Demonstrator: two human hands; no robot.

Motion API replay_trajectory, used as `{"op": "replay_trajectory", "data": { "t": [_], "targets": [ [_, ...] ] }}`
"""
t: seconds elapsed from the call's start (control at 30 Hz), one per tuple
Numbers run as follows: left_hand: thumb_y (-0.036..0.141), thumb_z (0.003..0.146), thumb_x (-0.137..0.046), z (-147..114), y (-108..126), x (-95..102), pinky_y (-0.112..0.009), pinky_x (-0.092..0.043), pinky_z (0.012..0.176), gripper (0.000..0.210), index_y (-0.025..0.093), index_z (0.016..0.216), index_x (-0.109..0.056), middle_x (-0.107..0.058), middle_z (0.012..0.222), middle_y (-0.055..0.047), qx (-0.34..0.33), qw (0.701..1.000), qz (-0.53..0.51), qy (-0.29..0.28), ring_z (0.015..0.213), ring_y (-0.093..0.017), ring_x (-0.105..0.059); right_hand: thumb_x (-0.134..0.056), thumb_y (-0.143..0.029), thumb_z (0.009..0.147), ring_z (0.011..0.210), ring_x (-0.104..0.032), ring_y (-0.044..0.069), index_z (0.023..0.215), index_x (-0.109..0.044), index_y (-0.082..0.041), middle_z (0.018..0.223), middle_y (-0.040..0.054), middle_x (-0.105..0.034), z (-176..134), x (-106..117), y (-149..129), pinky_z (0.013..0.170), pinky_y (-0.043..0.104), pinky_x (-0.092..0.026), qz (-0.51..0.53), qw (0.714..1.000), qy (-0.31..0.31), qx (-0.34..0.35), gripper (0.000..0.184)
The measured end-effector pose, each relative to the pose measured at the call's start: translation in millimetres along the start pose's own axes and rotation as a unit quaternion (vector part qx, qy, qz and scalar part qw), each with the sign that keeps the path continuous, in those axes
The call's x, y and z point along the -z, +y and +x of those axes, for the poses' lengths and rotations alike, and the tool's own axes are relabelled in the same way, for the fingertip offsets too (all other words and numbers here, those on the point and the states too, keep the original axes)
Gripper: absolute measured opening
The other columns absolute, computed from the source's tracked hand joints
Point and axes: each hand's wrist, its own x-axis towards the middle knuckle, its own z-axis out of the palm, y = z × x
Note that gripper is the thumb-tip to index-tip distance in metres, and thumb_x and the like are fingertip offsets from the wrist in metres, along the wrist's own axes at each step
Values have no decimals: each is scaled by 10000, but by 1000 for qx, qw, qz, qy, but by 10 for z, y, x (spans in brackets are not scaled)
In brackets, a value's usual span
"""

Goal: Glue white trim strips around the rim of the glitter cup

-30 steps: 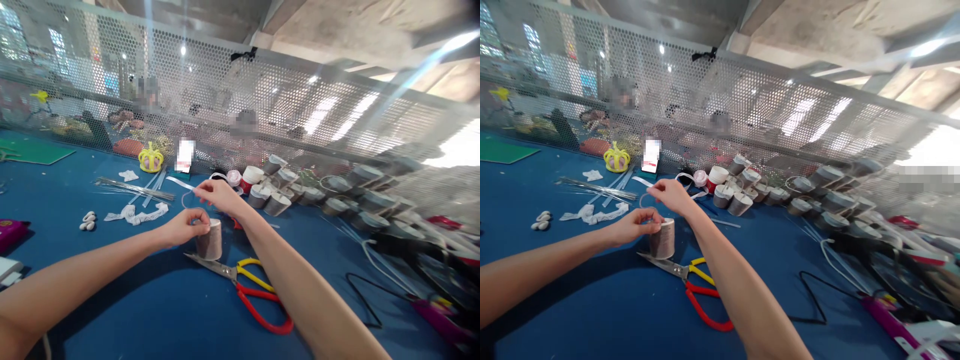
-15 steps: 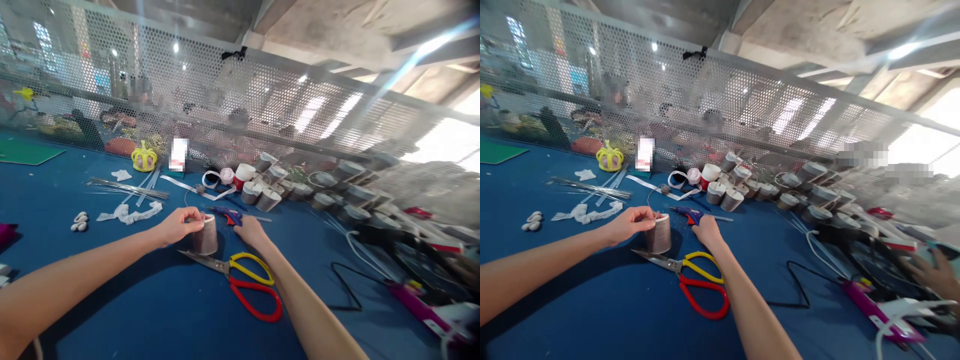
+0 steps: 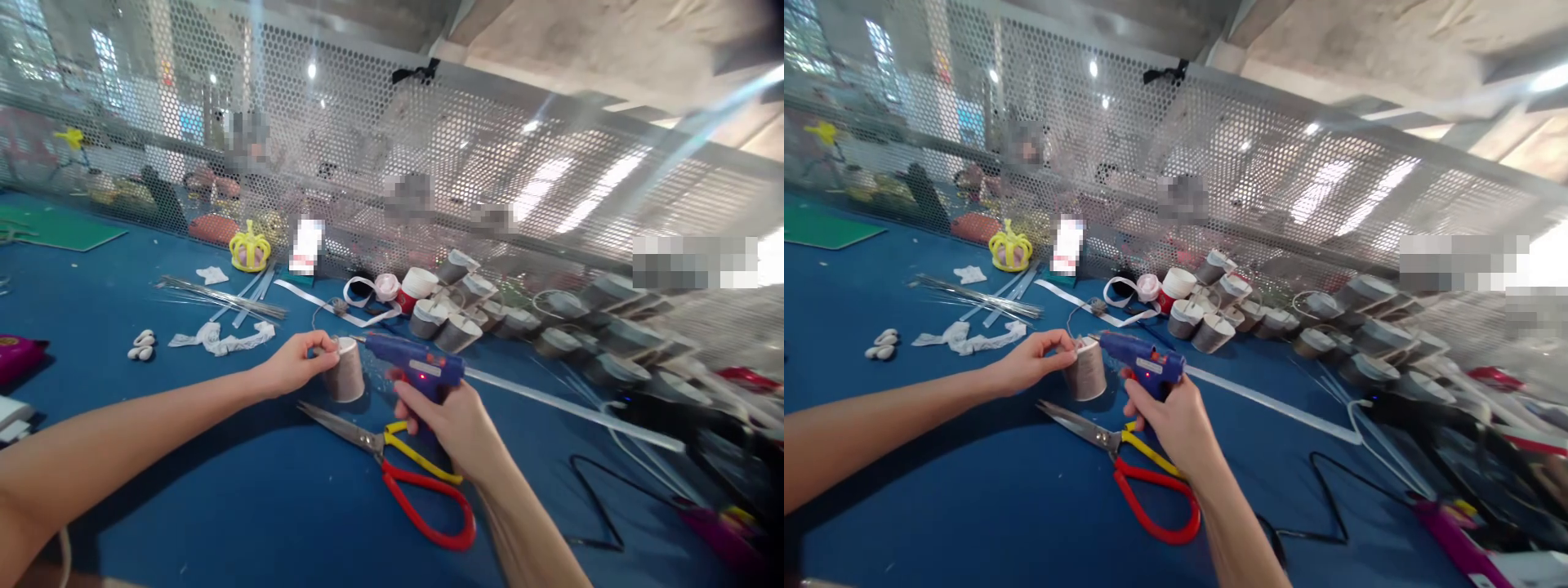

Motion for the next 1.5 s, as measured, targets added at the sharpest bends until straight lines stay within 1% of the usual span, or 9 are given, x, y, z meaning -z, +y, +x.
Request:
{"op": "replay_trajectory", "data": {
  "t": [0.07,0.2,0.37,0.6,0.87,0.97,1.13,1.27,1.5],
  "targets": [
    [263,722,-488,7,-12,3,-222,-369,638,134,146,666,-453,-492,657,24,7,1000,-1,7,638,-98,-454,-581,-365,629,341,-438,86,666,-572,-152,425,-24,-527,-46,-50,-9,405,236,-403,-45,999,14,-4,217],
    [263,714,-492,17,-14,-1,-219,-355,610,135,142,663,-465,-483,639,24,18,1000,-3,14,620,-96,-439,-596,-394,591,334,-460,117,496,-497,-186,369,-17,-500,-73,-92,6,393,256,-413,-123,990,59,-25,249],
    [249,713,-490,15,7,-5,-220,-348,599,130,138,652,-462,-475,636,19,20,1000,-5,18,616,-93,-429,-591,-384,572,356,-483,147,498,-500,-197,362,-16,-505,-90,-100,21,378,262,-395,-175,980,87,27,221],
    [247,719,-487,16,-23,-10,-219,-358,588,130,140,658,-444,-474,631,23,19,999,-28,7,606,-91,-440,-514,-424,623,409,-515,167,496,-461,-194,373,-2,-501,-102,-105,15,407,264,-408,-240,966,74,62,267],
    [236,719,-488,15,5,-13,-221,-356,605,127,135,653,-451,-470,621,28,13,1000,-20,11,604,-85,-427,-487,-409,649,438,-529,169,577,-486,-186,458,20,-554,-101,-115,60,419,266,-412,-257,960,78,81,234],
    [234,724,-483,16,1,-9,-215,-361,597,126,136,657,-441,-468,624,29,15,999,-37,5,603,-83,-433,-499,-422,642,451,-543,181,571,-488,-188,430,16,-541,-102,-114,53,422,269,-416,-262,958,89,78,246],
    [228,726,-480,20,2,-6,-218,-368,595,122,139,656,-434,-472,623,27,20,999,-48,-8,605,-87,-447,-502,-416,642,491,-566,195,592,-500,-182,430,18,-540,-103,-111,37,439,270,-426,-250,963,74,65,239],
    [228,725,-484,20,12,-6,-220,-369,595,120,139,661,-437,-477,625,26,19,999,-50,-10,605,-88,-449,-505,-433,642,462,-551,183,583,-503,-178,439,20,-548,-98,-99,70,427,268,-417,-262,959,89,69,262],
    [224,733,-476,15,23,-7,-219,-374,600,117,139,664,-436,-485,627,25,16,998,-57,-17,604,-87,-460,-510,-432,641,445,-543,177,555,-500,-183,416,13,-539,-99,-92,96,413,259,-409,-262,958,89,78,264]
  ]
}}
